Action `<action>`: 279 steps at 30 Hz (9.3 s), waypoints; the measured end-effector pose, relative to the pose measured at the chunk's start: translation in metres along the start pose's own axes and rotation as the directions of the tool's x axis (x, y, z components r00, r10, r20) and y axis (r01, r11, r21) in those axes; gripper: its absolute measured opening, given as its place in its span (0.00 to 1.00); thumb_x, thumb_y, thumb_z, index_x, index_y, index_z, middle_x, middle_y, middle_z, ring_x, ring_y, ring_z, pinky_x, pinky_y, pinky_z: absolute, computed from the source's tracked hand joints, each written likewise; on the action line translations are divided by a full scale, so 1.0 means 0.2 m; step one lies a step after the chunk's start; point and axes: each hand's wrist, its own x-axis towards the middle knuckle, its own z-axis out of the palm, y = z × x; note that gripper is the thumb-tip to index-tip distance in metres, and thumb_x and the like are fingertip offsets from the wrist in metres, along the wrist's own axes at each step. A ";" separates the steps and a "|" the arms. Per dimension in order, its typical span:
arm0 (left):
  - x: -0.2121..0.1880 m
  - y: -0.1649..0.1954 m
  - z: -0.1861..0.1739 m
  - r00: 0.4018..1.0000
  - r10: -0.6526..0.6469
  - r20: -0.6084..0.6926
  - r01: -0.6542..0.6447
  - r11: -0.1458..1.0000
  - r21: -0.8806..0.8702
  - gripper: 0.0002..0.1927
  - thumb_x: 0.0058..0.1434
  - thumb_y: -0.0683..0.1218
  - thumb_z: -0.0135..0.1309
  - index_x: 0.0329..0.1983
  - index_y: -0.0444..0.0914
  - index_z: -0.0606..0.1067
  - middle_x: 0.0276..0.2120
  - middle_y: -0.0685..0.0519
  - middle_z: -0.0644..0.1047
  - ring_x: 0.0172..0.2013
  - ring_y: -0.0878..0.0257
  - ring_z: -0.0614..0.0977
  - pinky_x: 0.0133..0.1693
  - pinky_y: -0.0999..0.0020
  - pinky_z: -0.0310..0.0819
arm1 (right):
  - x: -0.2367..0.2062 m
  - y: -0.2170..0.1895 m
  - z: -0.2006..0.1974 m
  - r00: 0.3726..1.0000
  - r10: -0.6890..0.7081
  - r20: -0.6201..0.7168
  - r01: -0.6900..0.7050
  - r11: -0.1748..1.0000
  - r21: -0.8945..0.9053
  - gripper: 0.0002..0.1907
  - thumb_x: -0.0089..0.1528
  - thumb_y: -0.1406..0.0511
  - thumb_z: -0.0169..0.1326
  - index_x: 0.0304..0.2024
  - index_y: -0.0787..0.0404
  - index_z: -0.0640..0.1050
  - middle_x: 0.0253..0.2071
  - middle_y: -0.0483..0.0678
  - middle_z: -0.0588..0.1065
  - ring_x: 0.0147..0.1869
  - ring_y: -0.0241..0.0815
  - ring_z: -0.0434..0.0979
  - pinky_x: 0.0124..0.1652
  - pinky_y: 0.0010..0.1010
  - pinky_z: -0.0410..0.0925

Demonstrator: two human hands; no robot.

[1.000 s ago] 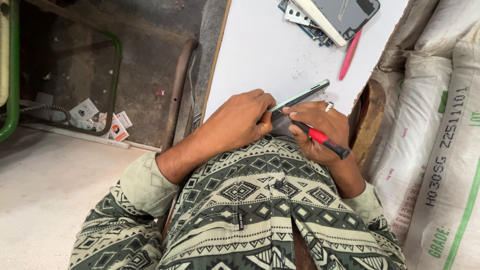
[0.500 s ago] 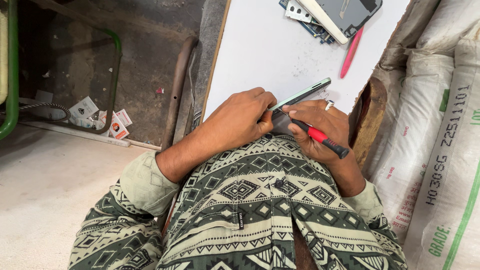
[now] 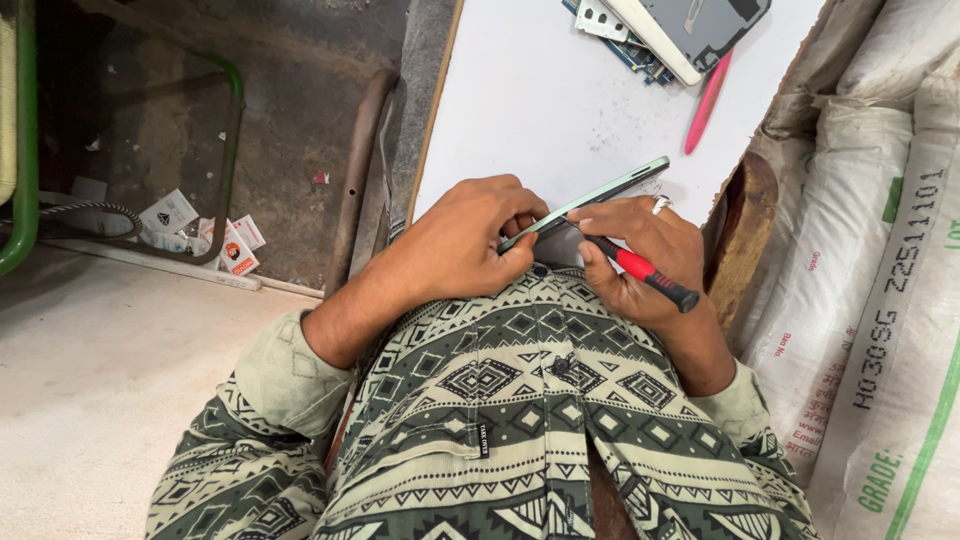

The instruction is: The person disassembles a smartphone by prying open the back cover and removing screws. They use a screwdriver to loosen screws and separate the back panel, exposing the internal components.

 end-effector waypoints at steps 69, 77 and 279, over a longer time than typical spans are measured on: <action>-0.01 0.04 0.06 0.905 0.381 -0.187 -0.241 0.824 0.512 0.11 0.59 0.40 0.56 0.46 0.36 0.78 0.44 0.49 0.76 0.41 0.55 0.77 0.38 0.58 0.73 | -0.03 0.10 -0.03 0.990 0.111 -0.085 -0.118 0.990 -0.079 0.11 0.60 0.66 0.69 0.43 0.60 0.82 0.40 0.49 0.76 0.43 0.46 0.75 0.42 0.33 0.69; 0.01 0.02 0.06 0.885 0.424 -0.194 -0.293 0.828 0.478 0.06 0.63 0.42 0.59 0.41 0.36 0.78 0.45 0.56 0.78 0.40 0.60 0.79 0.37 0.63 0.73 | -0.08 0.10 0.04 0.982 0.073 -0.171 -0.105 0.977 -0.185 0.10 0.60 0.64 0.69 0.43 0.57 0.82 0.41 0.52 0.72 0.47 0.50 0.73 0.43 0.38 0.68; 0.26 -0.02 0.14 0.903 -0.427 -0.035 0.051 0.188 -0.981 0.43 0.63 0.78 0.41 0.48 0.33 0.74 0.40 0.42 0.80 0.42 0.54 0.84 0.40 0.63 0.85 | 0.16 0.07 -0.10 0.920 -0.330 -0.212 0.329 0.943 -0.042 0.17 0.58 0.77 0.54 0.50 0.66 0.78 0.46 0.55 0.81 0.48 0.49 0.85 0.43 0.34 0.78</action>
